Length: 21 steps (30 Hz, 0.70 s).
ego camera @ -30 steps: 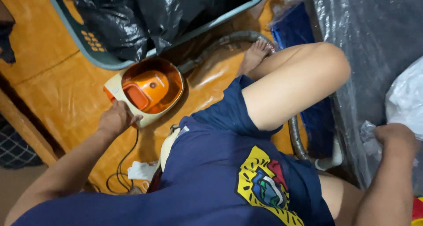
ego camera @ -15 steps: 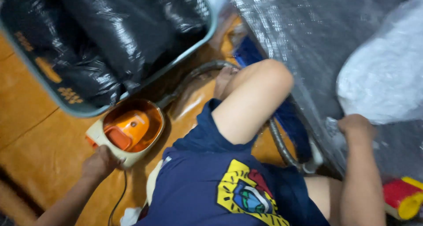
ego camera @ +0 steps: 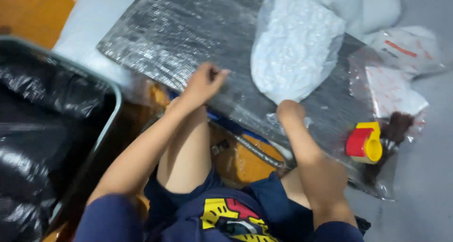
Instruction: Packaging white snacks into clear plastic bags, sealing them with tape, and then placing the sealed bags into black shipping mailers.
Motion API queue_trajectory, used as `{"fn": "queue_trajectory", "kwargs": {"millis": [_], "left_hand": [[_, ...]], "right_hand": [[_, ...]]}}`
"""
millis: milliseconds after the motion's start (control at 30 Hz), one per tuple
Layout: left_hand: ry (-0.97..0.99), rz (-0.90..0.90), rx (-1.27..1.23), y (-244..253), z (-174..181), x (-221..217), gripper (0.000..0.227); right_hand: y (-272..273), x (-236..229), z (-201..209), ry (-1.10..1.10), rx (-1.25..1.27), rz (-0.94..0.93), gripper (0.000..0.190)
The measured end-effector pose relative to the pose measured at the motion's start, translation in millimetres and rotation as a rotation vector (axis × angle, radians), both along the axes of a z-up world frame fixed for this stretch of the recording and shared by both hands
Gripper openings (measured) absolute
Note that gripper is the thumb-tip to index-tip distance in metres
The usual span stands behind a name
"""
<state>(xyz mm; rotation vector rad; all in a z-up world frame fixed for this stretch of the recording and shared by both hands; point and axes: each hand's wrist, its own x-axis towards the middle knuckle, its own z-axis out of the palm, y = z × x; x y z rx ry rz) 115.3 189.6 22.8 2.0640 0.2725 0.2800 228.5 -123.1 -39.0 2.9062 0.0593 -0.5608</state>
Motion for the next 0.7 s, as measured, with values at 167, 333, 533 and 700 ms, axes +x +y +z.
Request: {"fn": "queue_trajectory", "kwargs": {"millis": [167, 333, 533, 700], "left_hand": [[0.484, -0.139, -0.315, -54.7, -66.9, 148.4, 0.110], [0.484, -0.046, -0.613, -87.4, -38.5, 162.2, 0.119], [0.497, -0.065, -0.486, -109.5, -41.3, 175.3, 0.104], [0.289, 0.052, -0.427, -106.6, -45.0, 173.7, 0.084]], "right_hand": [[7.7, -15.3, 23.6, 0.004, 0.063, -0.008, 0.039], [17.8, -19.5, 39.3, 0.047, 0.109, -0.071, 0.038], [18.6, -23.2, 46.4, 0.069, 0.108, -0.073, 0.039], [26.5, -26.5, 52.6, 0.005, 0.101, 0.052, 0.039]]}}
